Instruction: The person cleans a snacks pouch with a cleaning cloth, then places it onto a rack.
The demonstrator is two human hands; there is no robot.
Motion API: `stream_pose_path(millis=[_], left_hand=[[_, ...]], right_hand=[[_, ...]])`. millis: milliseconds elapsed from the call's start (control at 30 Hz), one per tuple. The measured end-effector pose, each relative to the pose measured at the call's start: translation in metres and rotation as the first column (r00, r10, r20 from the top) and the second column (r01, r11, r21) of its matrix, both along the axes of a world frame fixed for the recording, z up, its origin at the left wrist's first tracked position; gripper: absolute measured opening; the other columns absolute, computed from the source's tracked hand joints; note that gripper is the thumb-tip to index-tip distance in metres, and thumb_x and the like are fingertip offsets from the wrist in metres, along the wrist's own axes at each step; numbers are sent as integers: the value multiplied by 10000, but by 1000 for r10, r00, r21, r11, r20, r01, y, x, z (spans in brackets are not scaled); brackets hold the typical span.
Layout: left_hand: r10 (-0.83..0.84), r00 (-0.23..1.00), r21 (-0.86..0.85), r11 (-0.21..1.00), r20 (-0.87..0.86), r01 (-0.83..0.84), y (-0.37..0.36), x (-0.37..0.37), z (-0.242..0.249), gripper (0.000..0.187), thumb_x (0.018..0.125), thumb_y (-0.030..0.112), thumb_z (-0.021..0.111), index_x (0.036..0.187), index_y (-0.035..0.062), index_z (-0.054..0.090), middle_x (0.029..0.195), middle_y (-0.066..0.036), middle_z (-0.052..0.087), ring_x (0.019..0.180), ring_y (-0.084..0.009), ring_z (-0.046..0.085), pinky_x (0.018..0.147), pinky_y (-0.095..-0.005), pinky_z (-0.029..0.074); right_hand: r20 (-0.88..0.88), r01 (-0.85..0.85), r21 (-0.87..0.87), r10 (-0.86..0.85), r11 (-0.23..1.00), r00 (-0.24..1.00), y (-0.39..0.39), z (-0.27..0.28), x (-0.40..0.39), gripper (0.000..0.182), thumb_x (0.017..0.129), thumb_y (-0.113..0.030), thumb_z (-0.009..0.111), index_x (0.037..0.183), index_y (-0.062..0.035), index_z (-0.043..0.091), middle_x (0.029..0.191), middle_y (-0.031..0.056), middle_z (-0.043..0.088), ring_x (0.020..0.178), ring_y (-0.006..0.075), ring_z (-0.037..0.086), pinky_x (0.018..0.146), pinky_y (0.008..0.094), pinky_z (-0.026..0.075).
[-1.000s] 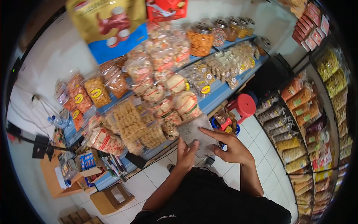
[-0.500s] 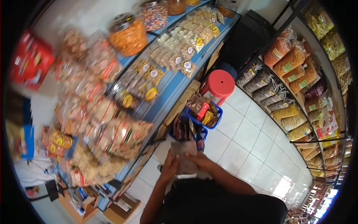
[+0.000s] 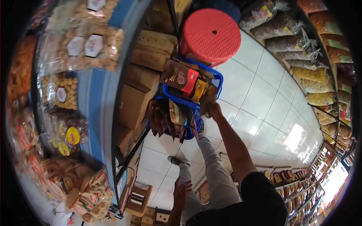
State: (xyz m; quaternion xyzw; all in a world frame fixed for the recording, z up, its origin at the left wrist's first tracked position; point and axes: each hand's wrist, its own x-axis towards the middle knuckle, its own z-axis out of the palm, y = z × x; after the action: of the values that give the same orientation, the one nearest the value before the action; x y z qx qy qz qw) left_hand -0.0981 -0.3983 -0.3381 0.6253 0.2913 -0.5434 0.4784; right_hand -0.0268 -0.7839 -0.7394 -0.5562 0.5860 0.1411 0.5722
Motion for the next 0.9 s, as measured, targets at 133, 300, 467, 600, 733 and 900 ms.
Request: stream_pose_path(millis=[133, 300, 467, 600, 733, 900], left_hand=[[-51, 998, 62, 997, -43, 54, 6, -10, -3, 629, 1172, 384, 481, 1670, 76, 251, 1412, -235, 675, 1286, -349, 689, 1067, -484, 560], [-62, 998, 86, 994, -13, 63, 6, 0, -3, 603, 1171, 403, 479, 1634, 44, 336, 1399, -227, 686, 1287, -346, 689, 1069, -471, 560], [-45, 998, 74, 996, 35, 42, 0, 9, 1, 605, 1166, 428, 485, 1614, 37, 373, 1399, -229, 685, 1285, -342, 690, 1067, -469, 563], [-8, 998, 59, 998, 57, 5, 11, 3, 3, 594, 1166, 423, 488, 1601, 29, 392, 1393, -229, 688, 1284, -332, 691, 1060, -470, 570], [-55, 992, 18, 998, 118, 53, 32, -3, 3, 554, 1168, 361, 508, 1593, 21, 403, 1393, -219, 692, 1275, -314, 696, 1036, -450, 585], [-66, 937, -64, 994, 343, 93, 71, 2, 17, 492, 1160, 278, 544, 1563, 16, 441, 1373, -195, 706, 1248, -292, 707, 1021, -429, 591]], right_hand=[[-83, 296, 15, -294, 955, 952, -2, -100, 3, 481, 967, -403, 719, 1212, 10, 760, 1097, 214, 783, 1018, 288, 760, 836, 437, 580], [-139, 250, -114, -265, 962, 954, 3, -111, 11, 527, 943, -369, 727, 1265, 48, 725, 1188, 229, 763, 1096, 318, 756, 883, 430, 583], [-45, 356, 87, -354, 930, 934, 10, -133, 1, 386, 959, -156, 625, 1301, 7, 700, 1159, 169, 749, 1036, 299, 756, 848, 441, 622], [21, 609, 234, -630, 758, 777, 7, -109, 6, 353, 975, -79, 584, 1310, -4, 670, 1139, 148, 736, 1011, 302, 758, 820, 447, 641], [-12, 483, 82, -483, 872, 875, 19, -95, -26, 357, 1007, -305, 624, 1202, -22, 723, 955, 121, 732, 853, 260, 737, 715, 426, 591], [30, 97, -201, -93, 975, 995, 45, 79, -40, 403, 1019, -363, 662, 1150, 5, 757, 987, 202, 798, 933, 373, 783, 792, 488, 592]])
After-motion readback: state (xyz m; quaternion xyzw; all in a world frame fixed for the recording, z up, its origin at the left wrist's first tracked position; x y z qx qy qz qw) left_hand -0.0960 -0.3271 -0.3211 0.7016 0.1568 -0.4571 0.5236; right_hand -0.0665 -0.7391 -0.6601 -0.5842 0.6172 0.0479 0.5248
